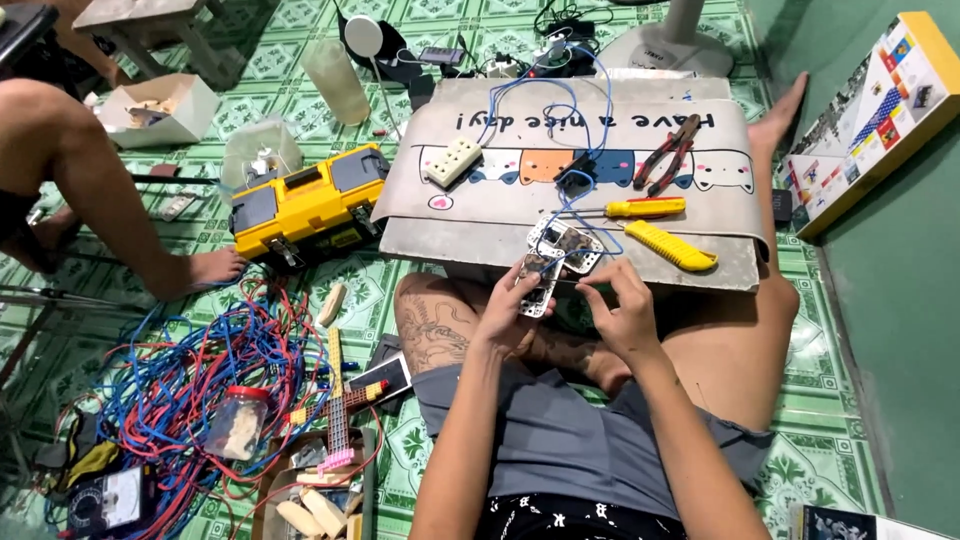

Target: Connecting electrical wires to various components like switches and sockets on a cardboard base.

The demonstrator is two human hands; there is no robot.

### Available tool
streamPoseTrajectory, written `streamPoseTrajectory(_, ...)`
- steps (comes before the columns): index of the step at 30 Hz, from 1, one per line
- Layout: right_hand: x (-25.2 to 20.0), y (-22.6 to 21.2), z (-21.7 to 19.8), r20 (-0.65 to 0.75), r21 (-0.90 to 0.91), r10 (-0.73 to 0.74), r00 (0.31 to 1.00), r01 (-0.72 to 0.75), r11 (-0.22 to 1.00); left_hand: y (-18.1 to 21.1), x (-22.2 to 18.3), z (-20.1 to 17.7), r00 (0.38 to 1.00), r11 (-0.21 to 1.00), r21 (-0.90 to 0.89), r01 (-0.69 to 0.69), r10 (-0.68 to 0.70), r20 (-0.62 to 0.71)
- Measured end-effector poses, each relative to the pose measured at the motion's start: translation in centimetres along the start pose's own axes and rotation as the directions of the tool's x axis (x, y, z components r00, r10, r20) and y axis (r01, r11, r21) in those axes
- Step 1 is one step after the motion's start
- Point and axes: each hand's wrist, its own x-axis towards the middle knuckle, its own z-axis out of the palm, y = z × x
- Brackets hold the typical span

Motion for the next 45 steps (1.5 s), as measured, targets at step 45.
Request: streamPoseTrajectory(45,2.2,-5.6,0.9,-0.272,0.213,0.007,0.962,0.053,0.976,-1.9,1.4,-2.3,0.997,0.993,-0.097,0.062,-0.066,-0.047)
